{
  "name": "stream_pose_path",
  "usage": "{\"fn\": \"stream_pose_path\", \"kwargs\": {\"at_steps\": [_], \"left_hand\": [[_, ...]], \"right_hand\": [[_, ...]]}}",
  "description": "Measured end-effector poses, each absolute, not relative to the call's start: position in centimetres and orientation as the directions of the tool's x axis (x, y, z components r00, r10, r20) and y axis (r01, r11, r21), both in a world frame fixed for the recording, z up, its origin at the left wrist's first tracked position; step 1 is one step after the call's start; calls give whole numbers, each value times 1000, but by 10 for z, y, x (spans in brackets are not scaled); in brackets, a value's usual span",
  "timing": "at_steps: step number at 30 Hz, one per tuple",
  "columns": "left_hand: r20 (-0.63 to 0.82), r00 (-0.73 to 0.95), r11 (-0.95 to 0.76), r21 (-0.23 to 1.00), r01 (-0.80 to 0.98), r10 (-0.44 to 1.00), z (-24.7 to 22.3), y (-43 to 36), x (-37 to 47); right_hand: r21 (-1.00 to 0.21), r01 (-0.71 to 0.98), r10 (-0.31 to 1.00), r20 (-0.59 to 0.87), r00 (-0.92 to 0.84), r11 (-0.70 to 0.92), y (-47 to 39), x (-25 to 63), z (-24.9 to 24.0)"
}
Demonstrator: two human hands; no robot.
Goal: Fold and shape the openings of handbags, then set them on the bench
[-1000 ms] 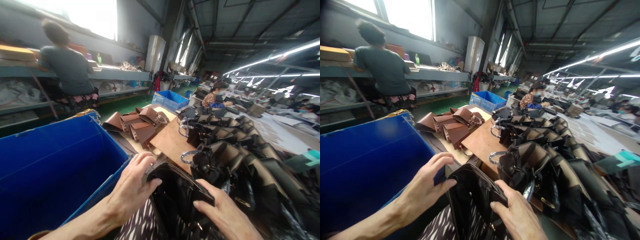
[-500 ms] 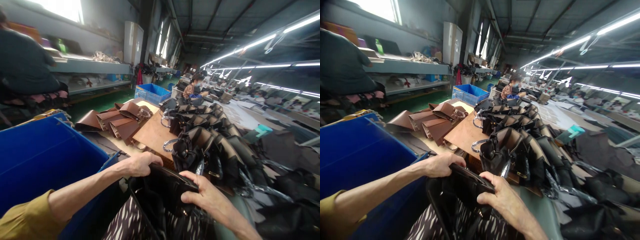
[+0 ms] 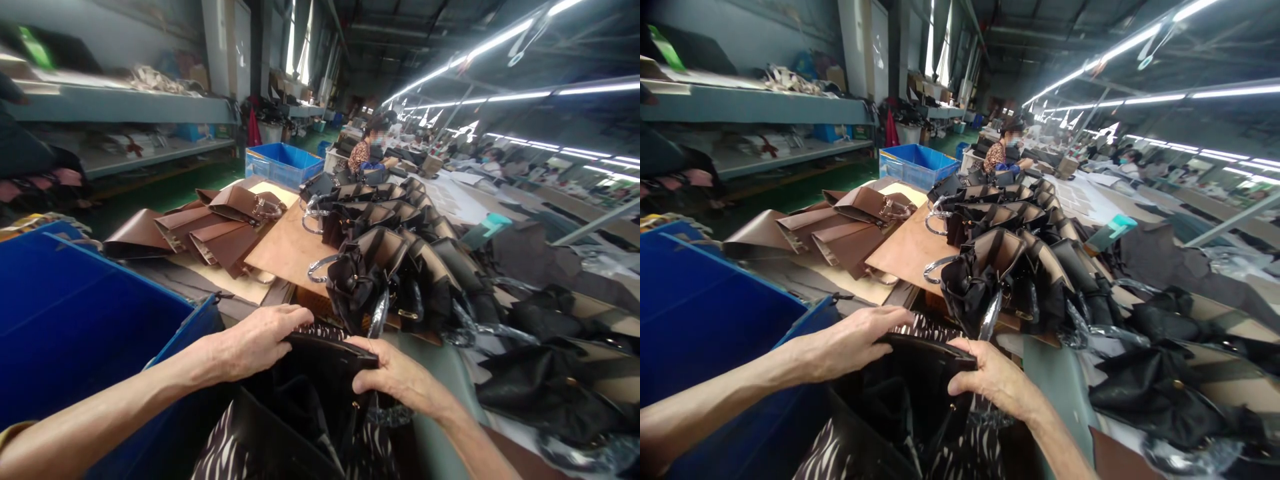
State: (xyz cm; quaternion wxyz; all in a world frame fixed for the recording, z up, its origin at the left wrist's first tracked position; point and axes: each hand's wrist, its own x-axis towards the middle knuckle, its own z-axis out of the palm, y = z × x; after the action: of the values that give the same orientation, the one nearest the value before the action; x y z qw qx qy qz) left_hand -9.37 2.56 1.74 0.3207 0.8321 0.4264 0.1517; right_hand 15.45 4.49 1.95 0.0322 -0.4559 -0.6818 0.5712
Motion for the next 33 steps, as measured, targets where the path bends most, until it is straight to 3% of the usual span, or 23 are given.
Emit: {"fn": "stream_pose_path", "kwargs": {"at_steps": [4, 14, 20, 27, 33], "left_hand": [[89, 625, -578, 496, 648, 776, 32, 12, -76], [151, 466, -479, 460, 747, 872, 6, -8, -45], [154, 488, -507, 374, 776, 859, 1, -6, -45], [104, 693, -674, 370, 639, 714, 10, -8, -48], [154, 795, -778, 379, 500, 586, 18, -5, -53]], "right_hand": [[-803, 596, 704, -423, -570, 0, 39, 153, 20], [-806, 592, 743, -393, -542, 6, 27, 152, 19], [-813, 583, 764, -382, -520, -10, 26, 154, 14], [-825, 564, 807, -352, -474, -28, 27, 156, 6], [-810, 586, 836, -343, -429, -32, 30, 153, 6]]}}
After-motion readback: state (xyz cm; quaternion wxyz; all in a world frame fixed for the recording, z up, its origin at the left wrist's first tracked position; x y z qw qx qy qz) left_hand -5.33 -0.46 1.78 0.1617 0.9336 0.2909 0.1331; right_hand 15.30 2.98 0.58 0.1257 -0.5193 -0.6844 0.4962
